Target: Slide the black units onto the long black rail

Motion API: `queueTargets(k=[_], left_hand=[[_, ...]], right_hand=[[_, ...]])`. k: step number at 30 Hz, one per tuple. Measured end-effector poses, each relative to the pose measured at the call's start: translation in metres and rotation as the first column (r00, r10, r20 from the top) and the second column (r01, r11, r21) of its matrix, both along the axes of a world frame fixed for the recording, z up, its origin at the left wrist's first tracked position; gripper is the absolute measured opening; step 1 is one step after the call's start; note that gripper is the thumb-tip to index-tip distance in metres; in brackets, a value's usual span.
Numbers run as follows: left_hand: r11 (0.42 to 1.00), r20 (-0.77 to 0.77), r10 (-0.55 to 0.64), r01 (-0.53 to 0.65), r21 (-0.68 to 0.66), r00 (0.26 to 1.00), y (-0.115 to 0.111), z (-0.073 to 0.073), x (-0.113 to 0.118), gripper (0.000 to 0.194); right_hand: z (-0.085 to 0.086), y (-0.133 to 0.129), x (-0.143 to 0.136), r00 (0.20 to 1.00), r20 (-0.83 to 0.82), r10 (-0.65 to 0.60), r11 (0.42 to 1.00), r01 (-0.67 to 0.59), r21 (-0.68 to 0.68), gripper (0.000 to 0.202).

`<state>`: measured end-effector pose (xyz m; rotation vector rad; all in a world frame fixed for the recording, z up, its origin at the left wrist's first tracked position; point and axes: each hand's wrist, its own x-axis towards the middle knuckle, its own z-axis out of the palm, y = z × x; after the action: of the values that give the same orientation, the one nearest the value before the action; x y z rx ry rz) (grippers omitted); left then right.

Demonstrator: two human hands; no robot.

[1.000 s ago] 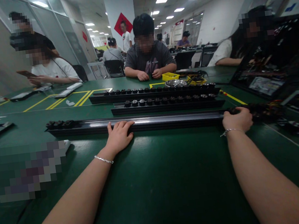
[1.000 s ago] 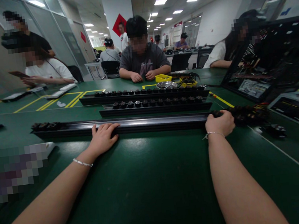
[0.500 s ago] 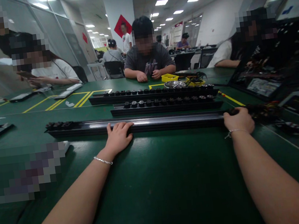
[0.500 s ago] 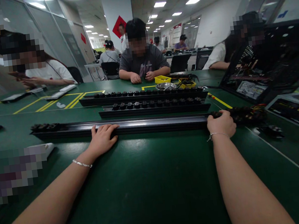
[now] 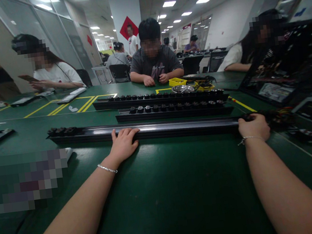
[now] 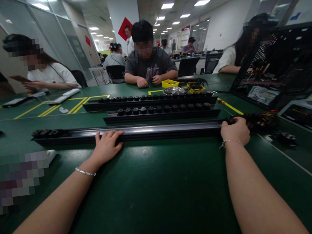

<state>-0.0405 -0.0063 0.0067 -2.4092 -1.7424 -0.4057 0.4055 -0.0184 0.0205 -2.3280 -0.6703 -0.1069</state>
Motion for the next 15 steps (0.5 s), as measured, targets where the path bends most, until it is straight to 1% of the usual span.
queueTargets(k=[5,12,15], left_hand=[[1.0,-0.006,0.006,-0.006,-0.008,1.0,0.0003,0.0002,-0.0001,0.044],[1.0,-0.013,0.005,-0.005,0.001,1.0,-0.0002,0.0007,0.0006,0.044],[1.0,-0.008,0.004,-0.004,-0.002,1.0,-0.0003,0.0009,0.0006,0.044]], right_hand=[[-0.0037,0.0007,0.0042,1.0,-0.019,-0.013,0.998,0.014,0.069,0.043],[-0.0016,0.0,0.0023,0.999,-0.031,-0.017,0.997,0.02,0.08,0.039],[-0.0029,0.0004,0.0044,0.999,-0.037,-0.03,0.995,0.033,0.093,0.042]])
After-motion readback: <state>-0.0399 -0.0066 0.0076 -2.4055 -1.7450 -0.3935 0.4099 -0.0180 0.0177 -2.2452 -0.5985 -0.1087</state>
